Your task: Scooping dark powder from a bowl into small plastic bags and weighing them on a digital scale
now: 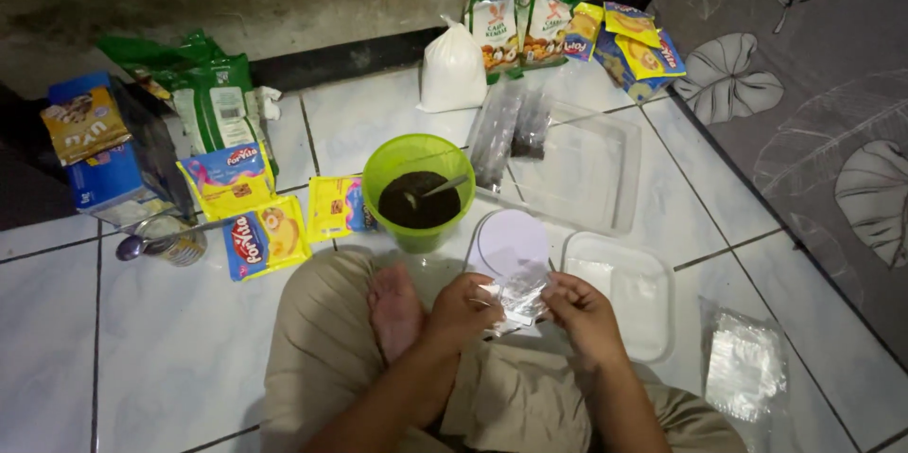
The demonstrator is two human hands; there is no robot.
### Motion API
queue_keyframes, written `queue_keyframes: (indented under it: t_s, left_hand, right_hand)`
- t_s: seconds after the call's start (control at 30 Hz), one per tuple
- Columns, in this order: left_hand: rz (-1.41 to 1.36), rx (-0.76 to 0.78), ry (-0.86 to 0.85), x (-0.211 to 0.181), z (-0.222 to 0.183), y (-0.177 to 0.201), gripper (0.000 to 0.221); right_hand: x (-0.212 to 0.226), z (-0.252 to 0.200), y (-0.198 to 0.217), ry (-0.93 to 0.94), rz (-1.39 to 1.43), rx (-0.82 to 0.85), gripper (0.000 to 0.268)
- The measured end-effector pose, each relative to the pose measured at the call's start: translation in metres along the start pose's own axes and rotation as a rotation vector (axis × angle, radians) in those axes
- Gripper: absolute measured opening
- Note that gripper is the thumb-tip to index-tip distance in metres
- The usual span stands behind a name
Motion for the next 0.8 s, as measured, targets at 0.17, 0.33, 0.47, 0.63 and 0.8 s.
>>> queue_keyframes:
  t_s: [0.17, 0.33, 0.47, 0.63, 0.8]
  left_hand:
    - [0.098, 0.147, 0.138, -0.035, -0.016, -0.016, 0.051]
    - [0.123, 0.123, 0.069, -0.018, -0.008, -0.009, 0.057]
    - [0.086, 0.055, 0.078, -0.021, -0.010, -0.010, 0.041]
    - [0.073, 0.017, -0.055, -0.003, 0.001, -0.007, 0.027]
    - [0.035, 0.018, -0.083, 0.001, 0.002, -0.005, 0.033]
  right_hand:
    - [-0.018, 0.010, 0.019, 0.021, -0.098, 0.103, 0.037]
    - [-0.010, -0.003, 0.001, 0.022, -0.158, 0.232, 0.037]
    - [-0.010, 0.002, 0.000, 0.127, -0.220, 0.283, 0.041]
    - [-0.008, -0.002, -0.005, 0.207, -0.281, 0.260, 0.038]
    - [-0.017, 0.002, 0.001, 0.197, -0.307, 0.244, 0.033]
Point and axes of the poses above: each hand's wrist, its own z-axis towards the middle knuckle, its own y-axis out of the back of the hand, x = y × z, the point moved 3 cm from there along z, towards the middle knuckle, and after that the axes turned 14 degrees about x, right-handed, at the moved point
